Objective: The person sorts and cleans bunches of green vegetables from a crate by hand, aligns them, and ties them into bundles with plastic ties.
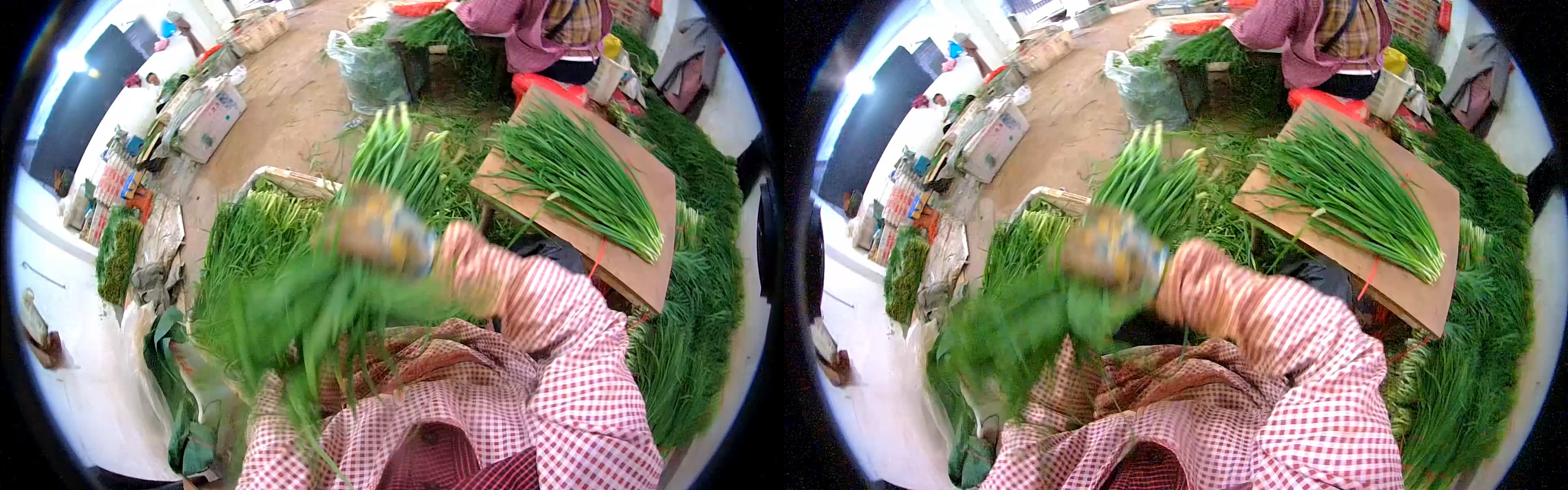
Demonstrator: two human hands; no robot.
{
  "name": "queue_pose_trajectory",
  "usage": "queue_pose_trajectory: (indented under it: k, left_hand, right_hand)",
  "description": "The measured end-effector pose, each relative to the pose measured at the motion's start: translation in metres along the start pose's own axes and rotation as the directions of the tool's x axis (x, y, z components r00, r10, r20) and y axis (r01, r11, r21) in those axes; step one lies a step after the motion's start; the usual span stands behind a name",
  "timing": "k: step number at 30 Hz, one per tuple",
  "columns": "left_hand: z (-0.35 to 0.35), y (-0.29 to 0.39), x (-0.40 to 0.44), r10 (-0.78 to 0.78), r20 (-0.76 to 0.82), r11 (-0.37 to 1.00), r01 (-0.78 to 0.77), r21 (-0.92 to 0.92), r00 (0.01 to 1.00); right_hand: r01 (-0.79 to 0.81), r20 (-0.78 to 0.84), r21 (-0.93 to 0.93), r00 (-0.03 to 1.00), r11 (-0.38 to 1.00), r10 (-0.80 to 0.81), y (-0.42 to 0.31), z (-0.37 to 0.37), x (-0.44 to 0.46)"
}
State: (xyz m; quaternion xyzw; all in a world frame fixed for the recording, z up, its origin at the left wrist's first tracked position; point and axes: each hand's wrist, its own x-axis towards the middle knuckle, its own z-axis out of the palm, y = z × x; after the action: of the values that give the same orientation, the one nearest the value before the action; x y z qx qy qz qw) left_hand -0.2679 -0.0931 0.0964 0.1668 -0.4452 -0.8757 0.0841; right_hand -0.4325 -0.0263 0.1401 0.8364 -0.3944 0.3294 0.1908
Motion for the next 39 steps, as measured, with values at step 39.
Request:
queue_pose_trajectory:
  k: [39]
  left_hand:
    - [0.056,-0.096,-0.138,-0.112,-0.207,0.869,0.196,0.454,0.972]
  right_hand:
    - [-0.222,0.251,0.922,-0.283,-0.318,0.926,0.080,-0.088,-0.139]
